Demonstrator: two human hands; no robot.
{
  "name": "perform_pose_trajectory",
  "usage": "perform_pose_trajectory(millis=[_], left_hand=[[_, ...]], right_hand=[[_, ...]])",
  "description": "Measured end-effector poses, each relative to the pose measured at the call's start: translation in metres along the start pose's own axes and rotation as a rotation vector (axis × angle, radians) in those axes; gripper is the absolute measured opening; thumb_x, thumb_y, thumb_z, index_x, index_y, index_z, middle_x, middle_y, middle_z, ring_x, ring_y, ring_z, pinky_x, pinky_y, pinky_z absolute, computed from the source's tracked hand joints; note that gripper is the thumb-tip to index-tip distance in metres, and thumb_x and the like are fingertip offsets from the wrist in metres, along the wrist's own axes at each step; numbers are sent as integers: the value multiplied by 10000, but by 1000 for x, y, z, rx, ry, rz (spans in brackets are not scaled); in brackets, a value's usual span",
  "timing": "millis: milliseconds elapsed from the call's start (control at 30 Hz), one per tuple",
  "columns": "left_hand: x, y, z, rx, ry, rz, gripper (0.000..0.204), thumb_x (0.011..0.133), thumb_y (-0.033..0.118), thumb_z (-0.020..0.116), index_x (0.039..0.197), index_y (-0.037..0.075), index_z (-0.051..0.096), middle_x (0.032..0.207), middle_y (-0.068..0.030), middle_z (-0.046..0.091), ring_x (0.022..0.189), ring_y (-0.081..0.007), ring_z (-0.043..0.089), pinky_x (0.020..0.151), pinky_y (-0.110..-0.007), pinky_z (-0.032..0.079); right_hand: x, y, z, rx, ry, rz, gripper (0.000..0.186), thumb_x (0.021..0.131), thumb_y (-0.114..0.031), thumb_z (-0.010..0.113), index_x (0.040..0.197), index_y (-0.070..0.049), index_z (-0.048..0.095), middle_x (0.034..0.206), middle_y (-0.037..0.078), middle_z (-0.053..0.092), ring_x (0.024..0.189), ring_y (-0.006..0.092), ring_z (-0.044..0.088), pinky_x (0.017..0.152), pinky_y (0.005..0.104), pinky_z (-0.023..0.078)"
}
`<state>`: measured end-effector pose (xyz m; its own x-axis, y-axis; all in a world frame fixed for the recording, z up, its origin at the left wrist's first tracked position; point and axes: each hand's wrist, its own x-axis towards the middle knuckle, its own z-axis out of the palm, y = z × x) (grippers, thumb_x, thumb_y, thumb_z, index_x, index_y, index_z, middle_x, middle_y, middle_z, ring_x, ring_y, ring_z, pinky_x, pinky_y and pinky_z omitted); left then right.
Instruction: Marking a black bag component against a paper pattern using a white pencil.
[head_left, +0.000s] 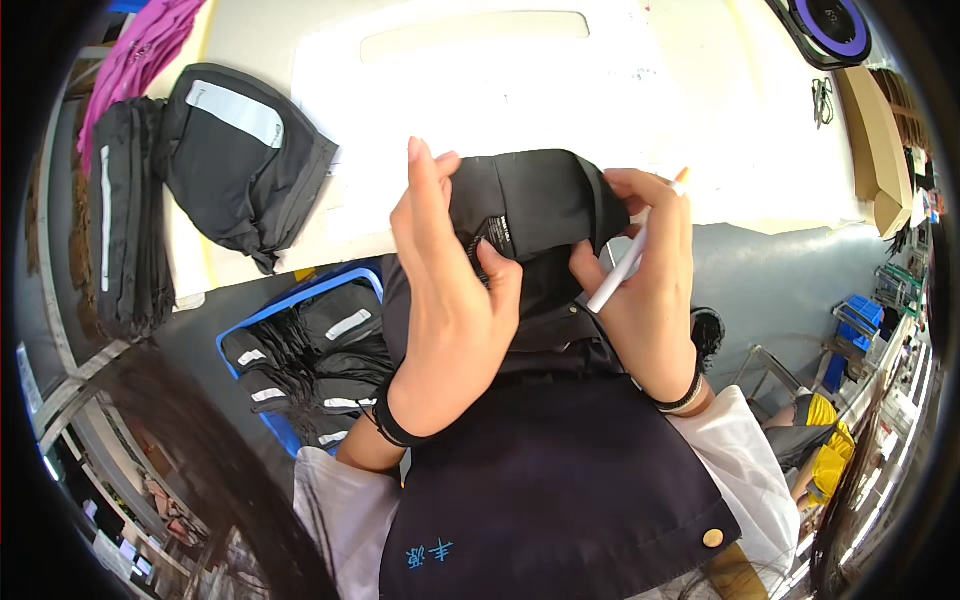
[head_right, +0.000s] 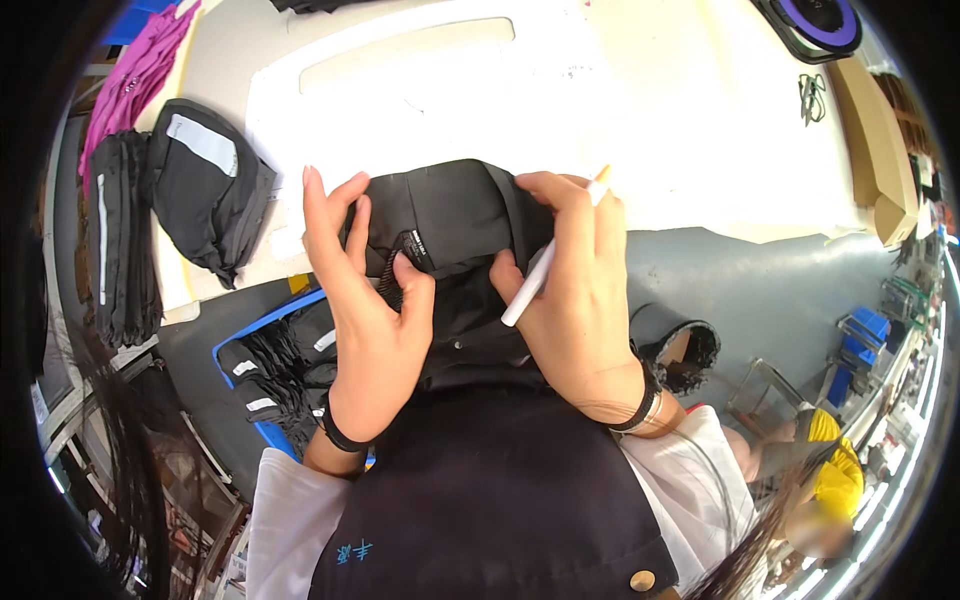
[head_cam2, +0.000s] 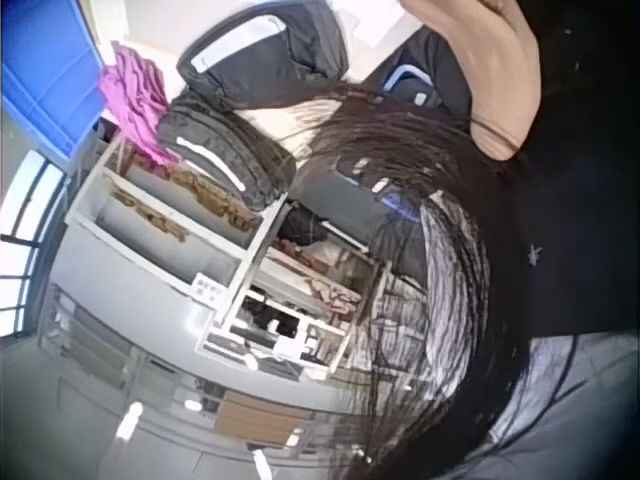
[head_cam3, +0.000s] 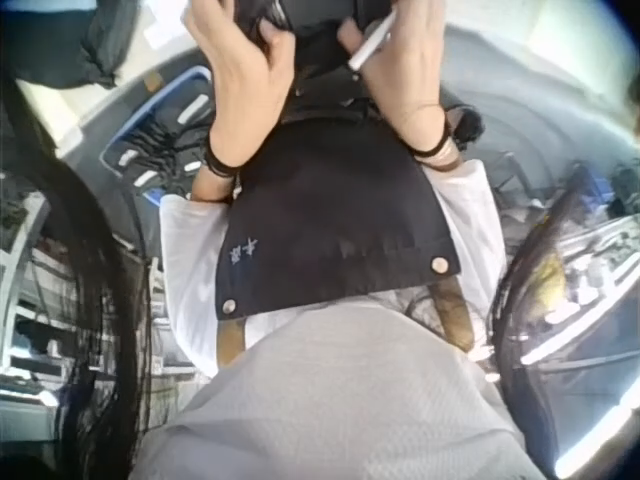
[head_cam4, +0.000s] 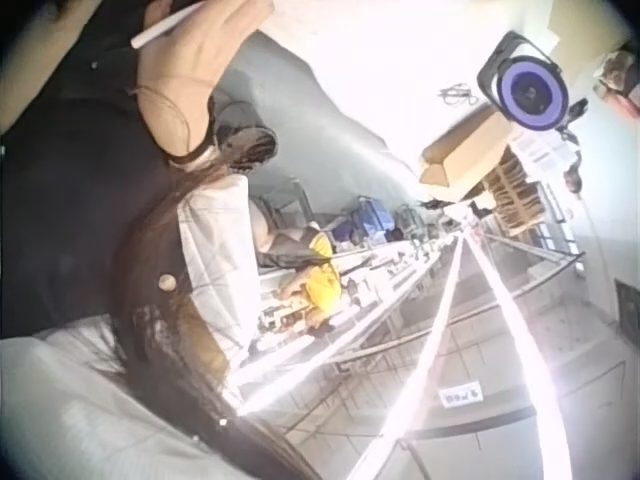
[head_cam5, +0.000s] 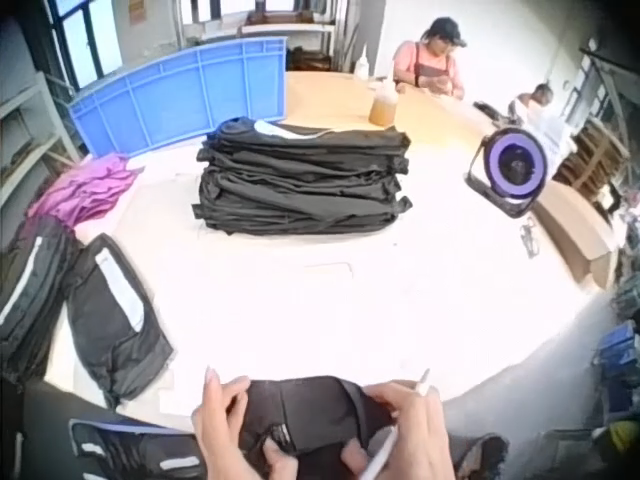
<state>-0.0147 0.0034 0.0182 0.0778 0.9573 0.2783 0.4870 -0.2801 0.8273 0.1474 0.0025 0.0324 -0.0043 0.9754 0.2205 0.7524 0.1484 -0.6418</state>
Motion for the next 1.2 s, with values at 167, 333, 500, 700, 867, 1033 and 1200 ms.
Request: perform_pose_trajectory(millis=[167, 333, 500, 700, 867, 1033, 1200], left_hand=[[4, 4, -25, 380, 66, -25, 763, 729, -47, 676, 1409, 18, 337, 1267, -181, 393, 1209, -324, 387, 981, -390, 385], [10, 7, -45, -9, -109, -208, 354, 692, -33, 719, 1011, 19, 573, 1049, -67, 575, 976, -201, 551, 882, -333, 431], [36, 30, -63, -348, -12, 8, 251, 727, -135, 545, 729, 43, 368, 1174, -186, 621, 1013, -203, 622, 803, -270, 504], [85, 70, -78, -518, 144, 116, 215, 831, -107, 477, 758, 63, 367, 856, -84, 609, 849, -115, 550, 774, -242, 430], [119, 88, -82, -878, 168, -176, 29, 892, 62, 527, 873, 82, 537, 856, -15, 606, 756, -69, 575, 705, -218, 472], [140, 96, -85, -1063, -77, -93, 252, 956, 207, 495, 1115, 28, 575, 1147, -98, 634, 1057, -219, 612, 933, -431, 491], [181, 86, -89, -815, -7, 55, 253, 960, 211, 520, 1107, 22, 599, 1067, -67, 631, 936, -151, 607, 842, -351, 499]], right_hand=[[-3, 1, -7, 395, 32, 68, 395, 727, 133, 607, 1088, -22, 558, 992, 91, 605, 689, 165, 567, 599, 266, 466], [3, -5, -12, 645, 89, -15, 354, 754, 171, 523, 1053, -12, 574, 1095, 54, 647, 592, 5, 485, 525, 177, 393], [29, -9, -37, 782, 238, -57, 329, 784, 158, 518, 1074, 7, 549, 1084, 118, 638, 951, 120, 611, 645, 188, 488], [47, -7, -65, 765, 343, -155, 208, 898, 14, 604, 1098, 1, 548, 1065, 116, 639, 960, 146, 606, 776, 247, 517], [45, 26, -54, 800, 200, -398, 961, 634, -419, 871, 1357, -43, 361, 1388, 168, 439, 1233, 285, 480, 1002, 430, 398], [55, 24, -65, 599, 159, -227, 618, 755, -207, 807, 1250, -10, 493, 1139, 118, 589, 1008, 176, 573, 863, 325, 456], [113, 21, -95, 596, 496, -132, 189, 933, -155, 622, 1002, 21, 628, 712, -47, 523, 650, 35, 438, 565, 200, 362]])
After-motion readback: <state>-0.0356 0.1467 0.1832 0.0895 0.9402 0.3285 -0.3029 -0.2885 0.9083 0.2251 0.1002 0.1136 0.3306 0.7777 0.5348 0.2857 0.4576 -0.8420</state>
